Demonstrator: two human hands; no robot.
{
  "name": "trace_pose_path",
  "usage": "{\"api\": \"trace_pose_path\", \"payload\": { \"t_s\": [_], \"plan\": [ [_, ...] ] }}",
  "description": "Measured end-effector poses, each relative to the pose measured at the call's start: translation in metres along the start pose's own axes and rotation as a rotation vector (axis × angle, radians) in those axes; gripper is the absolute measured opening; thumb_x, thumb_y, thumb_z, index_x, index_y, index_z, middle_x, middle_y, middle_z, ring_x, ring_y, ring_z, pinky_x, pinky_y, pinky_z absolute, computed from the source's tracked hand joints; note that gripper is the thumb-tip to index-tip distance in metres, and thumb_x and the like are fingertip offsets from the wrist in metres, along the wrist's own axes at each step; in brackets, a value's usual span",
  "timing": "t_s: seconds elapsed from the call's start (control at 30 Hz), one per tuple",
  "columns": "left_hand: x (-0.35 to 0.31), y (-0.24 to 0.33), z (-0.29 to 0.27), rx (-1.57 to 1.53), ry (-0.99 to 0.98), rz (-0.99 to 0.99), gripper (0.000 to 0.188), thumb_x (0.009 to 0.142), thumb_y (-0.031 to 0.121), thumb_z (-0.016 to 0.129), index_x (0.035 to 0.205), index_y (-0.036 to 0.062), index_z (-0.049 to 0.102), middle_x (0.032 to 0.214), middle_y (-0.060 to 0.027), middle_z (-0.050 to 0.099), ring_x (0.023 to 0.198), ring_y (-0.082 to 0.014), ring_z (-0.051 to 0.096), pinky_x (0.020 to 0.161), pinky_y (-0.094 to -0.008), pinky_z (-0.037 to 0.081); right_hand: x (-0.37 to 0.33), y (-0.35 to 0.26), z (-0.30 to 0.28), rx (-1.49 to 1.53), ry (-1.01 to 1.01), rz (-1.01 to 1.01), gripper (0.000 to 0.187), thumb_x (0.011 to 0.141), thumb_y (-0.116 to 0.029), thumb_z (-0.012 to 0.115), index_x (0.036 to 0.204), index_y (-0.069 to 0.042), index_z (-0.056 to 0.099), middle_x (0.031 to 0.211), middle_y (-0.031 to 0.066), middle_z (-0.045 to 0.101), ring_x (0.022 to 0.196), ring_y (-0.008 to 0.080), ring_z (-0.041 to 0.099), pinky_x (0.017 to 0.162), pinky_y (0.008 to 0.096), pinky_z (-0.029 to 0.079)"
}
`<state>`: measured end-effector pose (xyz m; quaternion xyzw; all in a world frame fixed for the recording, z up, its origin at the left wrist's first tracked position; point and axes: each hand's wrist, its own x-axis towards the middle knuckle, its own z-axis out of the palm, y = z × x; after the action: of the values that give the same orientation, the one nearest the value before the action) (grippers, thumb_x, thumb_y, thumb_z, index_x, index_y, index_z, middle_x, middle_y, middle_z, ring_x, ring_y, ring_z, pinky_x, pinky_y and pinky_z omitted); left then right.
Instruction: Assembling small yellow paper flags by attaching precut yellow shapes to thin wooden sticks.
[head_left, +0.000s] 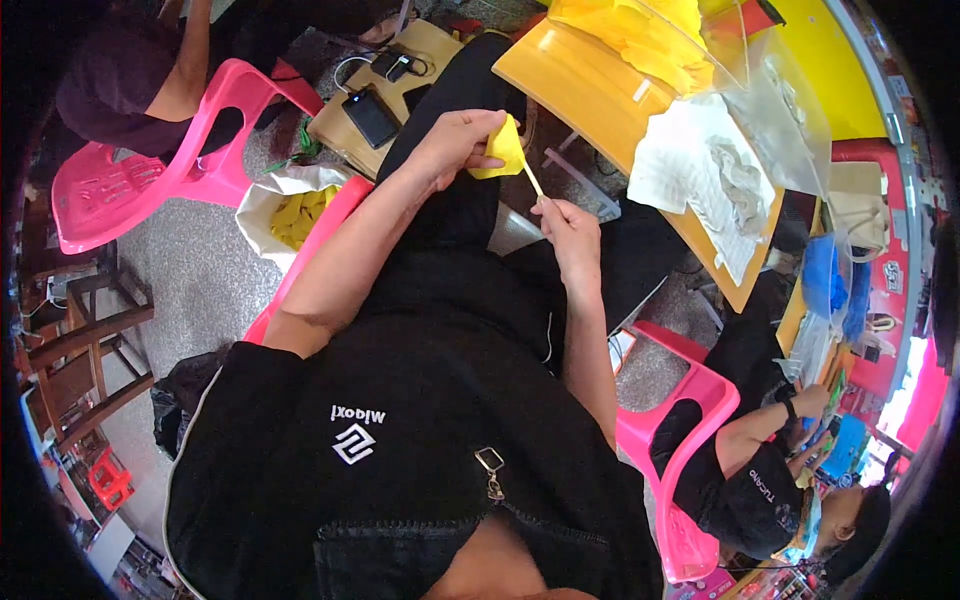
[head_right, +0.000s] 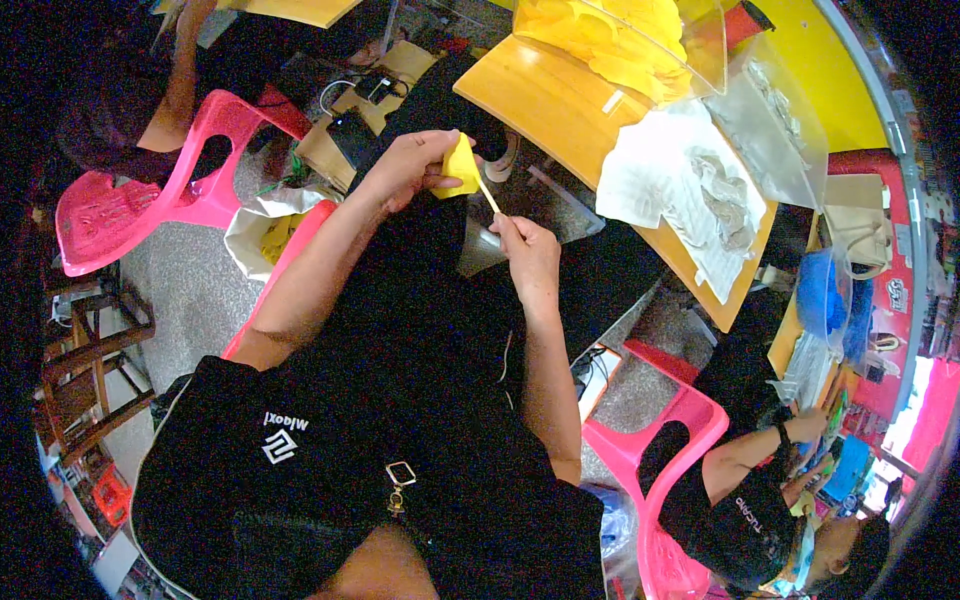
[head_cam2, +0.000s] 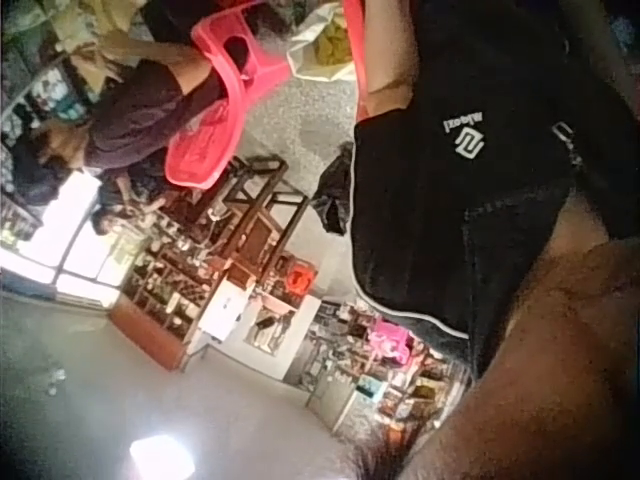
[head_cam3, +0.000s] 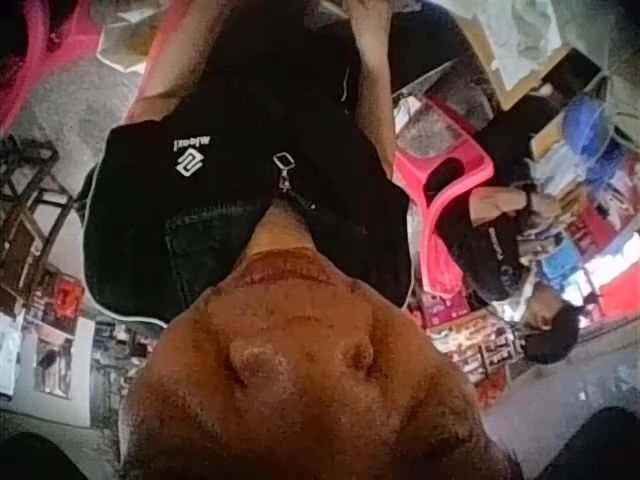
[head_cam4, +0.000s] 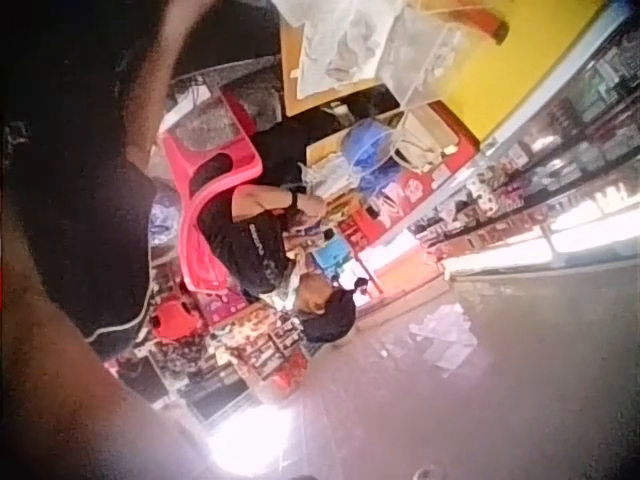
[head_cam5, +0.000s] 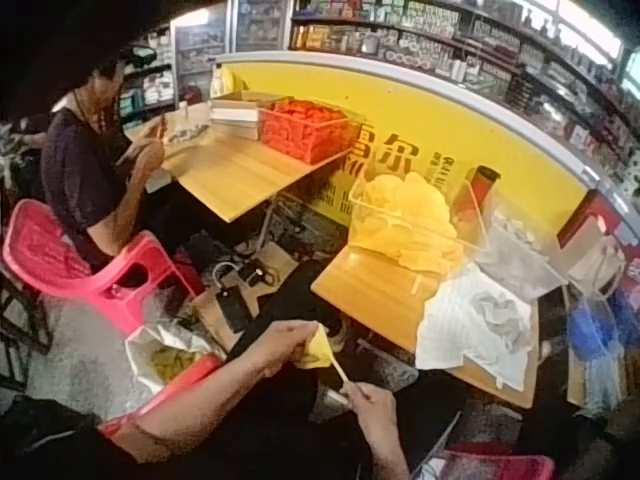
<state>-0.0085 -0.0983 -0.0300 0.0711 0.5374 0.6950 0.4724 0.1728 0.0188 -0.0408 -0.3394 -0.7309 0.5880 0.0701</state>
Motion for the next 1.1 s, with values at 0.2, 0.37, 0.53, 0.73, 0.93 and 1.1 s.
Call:
{"api": "trace_pose_path", "payload": {
  "t_s": [0.2,0.37,0.53,0.73,0.93,1.1],
  "plan": [
    [0.001,0.003,-0.005,0.072,-0.008,0.022,0.031,0.09,0.028,0.055,0.101,0.0,0.061,0.092,-0.0093,0.066,0.081,-0.0164,0.065,0.064,-0.0227,0.054,-0.005,-0.014,-0.006,-0.163,0.02,-0.031,0.027,0.086,-0.025,0.059,0.08,-0.001,0.068,0.056,-0.0029,0.05,0.054,0.0043,0.043,0.049,0.0217,0.033],
    [-0.001,0.004,0.002,0.084,-0.039,-0.004,0.03,0.088,0.027,0.057,0.101,0.0006,0.062,0.091,-0.0082,0.067,0.082,-0.0157,0.065,0.064,-0.0214,0.054,-0.001,-0.006,-0.004,-0.12,0.033,-0.042,0.026,0.086,-0.024,0.059,0.08,-0.001,0.068,0.056,-0.0032,0.05,0.054,0.0042,0.043,0.05,0.0214,0.033],
    [0.001,-0.005,0.005,0.086,-0.043,0.007,0.029,0.088,0.026,0.058,0.1,0.0006,0.062,0.092,-0.0077,0.066,0.083,-0.0142,0.064,0.065,-0.0213,0.054,0.003,0.005,0.007,0.139,-0.015,-0.028,0.026,0.086,-0.022,0.059,0.076,0.001,0.066,0.056,-0.0029,0.049,0.052,0.0058,0.042,0.049,0.0211,0.032],
    [-0.004,-0.003,0.009,0.02,-0.061,0.043,0.032,0.09,0.028,0.056,0.104,0.0001,0.06,0.096,-0.0087,0.065,0.085,-0.0153,0.064,0.068,-0.022,0.054,0.0,-0.006,0.015,0.352,-0.07,0.133,0.023,0.088,-0.024,0.058,0.079,-0.005,0.064,0.059,-0.007,0.045,0.048,0.0,0.033,0.042,0.0167,0.022],
    [0.005,-0.005,-0.003,-0.123,-0.033,0.027,0.035,0.093,0.027,0.048,0.115,-0.0006,0.051,0.097,-0.0113,0.064,0.088,-0.0188,0.065,0.07,-0.0255,0.055,0.007,-0.001,0.021,0.426,-0.091,0.15,0.023,0.089,-0.025,0.057,0.079,-0.004,0.062,0.06,-0.0059,0.046,0.047,0.0004,0.033,0.041,0.0162,0.021],
    [0.008,-0.005,-0.008,-0.106,0.018,0.051,0.035,0.093,0.029,0.048,0.114,0.0002,0.052,0.103,-0.0115,0.063,0.089,-0.0195,0.063,0.069,-0.0258,0.056,0.004,-0.002,0.022,0.511,-0.093,0.212,0.023,0.089,-0.024,0.058,0.079,-0.004,0.062,0.06,-0.0057,0.046,0.046,0.001,0.032,0.04,0.0167,0.021]
  ]
}}
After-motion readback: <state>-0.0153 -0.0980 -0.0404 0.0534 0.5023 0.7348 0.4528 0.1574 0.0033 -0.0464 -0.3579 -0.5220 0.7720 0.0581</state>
